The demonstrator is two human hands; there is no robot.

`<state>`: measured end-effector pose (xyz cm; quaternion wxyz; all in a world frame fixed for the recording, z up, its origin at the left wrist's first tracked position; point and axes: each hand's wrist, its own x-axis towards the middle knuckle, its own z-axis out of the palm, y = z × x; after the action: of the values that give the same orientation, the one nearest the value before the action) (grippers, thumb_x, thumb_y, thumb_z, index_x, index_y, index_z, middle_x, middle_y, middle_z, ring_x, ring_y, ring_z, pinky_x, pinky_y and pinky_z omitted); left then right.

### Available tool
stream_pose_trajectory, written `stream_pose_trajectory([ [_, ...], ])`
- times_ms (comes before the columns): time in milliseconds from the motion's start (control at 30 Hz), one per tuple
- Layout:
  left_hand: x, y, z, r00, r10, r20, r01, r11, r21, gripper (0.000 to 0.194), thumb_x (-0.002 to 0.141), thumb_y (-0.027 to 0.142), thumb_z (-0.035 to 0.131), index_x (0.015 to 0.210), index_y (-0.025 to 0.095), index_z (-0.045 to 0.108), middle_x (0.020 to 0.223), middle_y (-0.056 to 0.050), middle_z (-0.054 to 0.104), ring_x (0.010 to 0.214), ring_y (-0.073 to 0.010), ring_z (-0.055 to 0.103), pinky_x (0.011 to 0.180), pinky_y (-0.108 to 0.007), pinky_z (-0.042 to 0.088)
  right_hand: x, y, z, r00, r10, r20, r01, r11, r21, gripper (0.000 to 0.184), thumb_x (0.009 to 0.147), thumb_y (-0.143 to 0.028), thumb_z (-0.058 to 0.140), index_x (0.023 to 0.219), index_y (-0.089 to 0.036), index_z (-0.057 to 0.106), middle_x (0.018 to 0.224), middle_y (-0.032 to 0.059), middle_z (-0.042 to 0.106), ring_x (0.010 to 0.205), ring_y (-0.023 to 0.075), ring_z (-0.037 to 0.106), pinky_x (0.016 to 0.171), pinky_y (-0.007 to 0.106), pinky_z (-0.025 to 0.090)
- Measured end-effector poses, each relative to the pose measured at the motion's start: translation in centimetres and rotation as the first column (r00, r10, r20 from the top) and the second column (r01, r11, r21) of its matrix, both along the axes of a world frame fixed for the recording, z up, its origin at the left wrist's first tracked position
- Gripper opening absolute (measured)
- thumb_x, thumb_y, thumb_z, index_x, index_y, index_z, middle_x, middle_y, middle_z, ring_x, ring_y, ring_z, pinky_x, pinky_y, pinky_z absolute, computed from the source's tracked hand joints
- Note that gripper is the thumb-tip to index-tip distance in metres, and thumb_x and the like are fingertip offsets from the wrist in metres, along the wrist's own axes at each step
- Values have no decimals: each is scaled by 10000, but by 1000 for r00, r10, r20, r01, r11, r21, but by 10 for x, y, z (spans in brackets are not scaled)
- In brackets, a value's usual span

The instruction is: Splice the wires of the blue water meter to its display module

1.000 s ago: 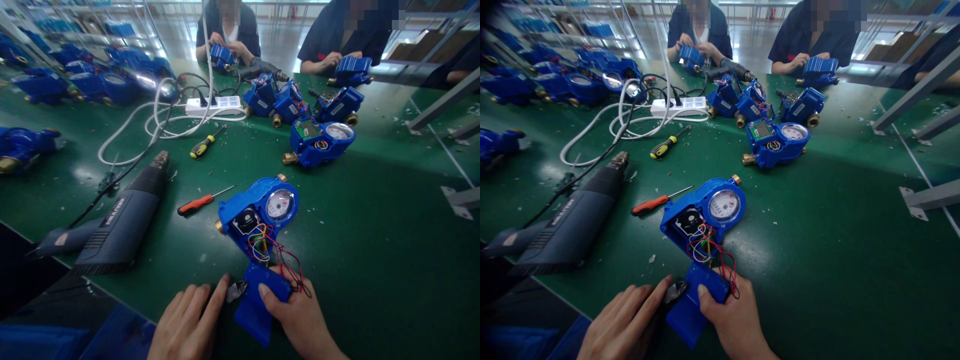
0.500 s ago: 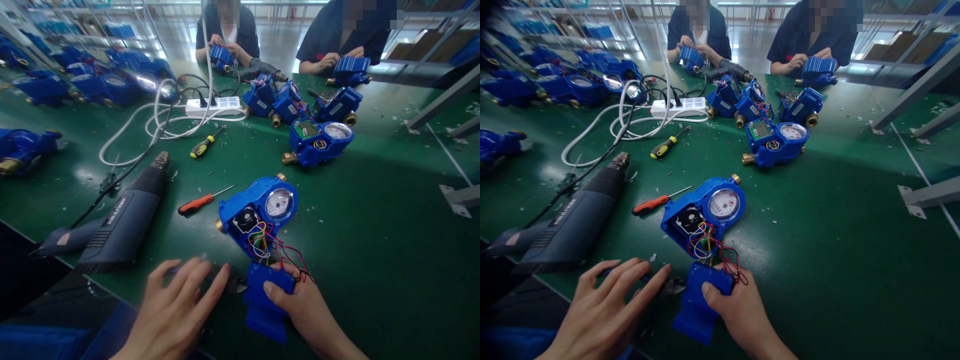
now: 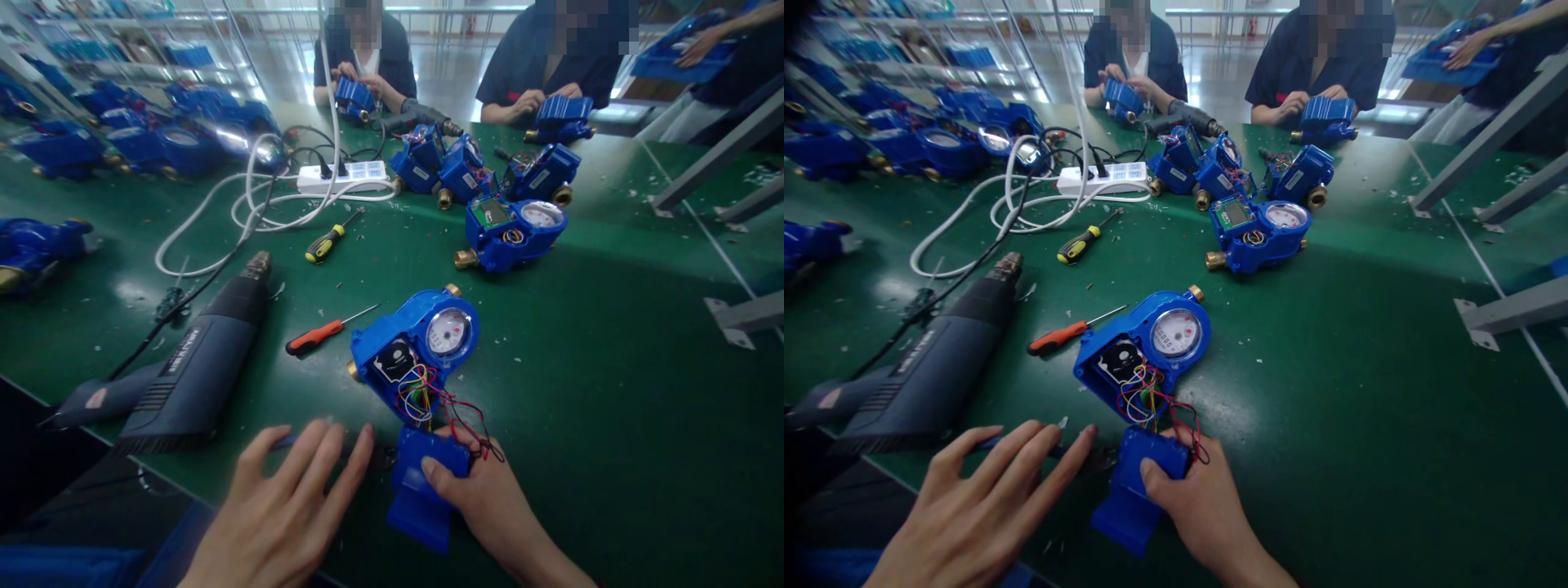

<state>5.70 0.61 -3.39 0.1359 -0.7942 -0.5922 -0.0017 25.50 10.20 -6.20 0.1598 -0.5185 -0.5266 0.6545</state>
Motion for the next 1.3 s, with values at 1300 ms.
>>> stream_pose_trajectory([
  [1300, 17, 11, -23, 935, 63, 349, -91, 994, 63, 385, 842, 222, 440, 1219, 245, 517, 999, -101, 575, 983, -253, 507, 877, -495, 315, 24, 12, 0, 973, 216, -83, -209, 974, 86, 62, 749, -213, 615, 797, -177, 597, 654, -41, 549, 582, 112, 496, 548, 206, 443],
])
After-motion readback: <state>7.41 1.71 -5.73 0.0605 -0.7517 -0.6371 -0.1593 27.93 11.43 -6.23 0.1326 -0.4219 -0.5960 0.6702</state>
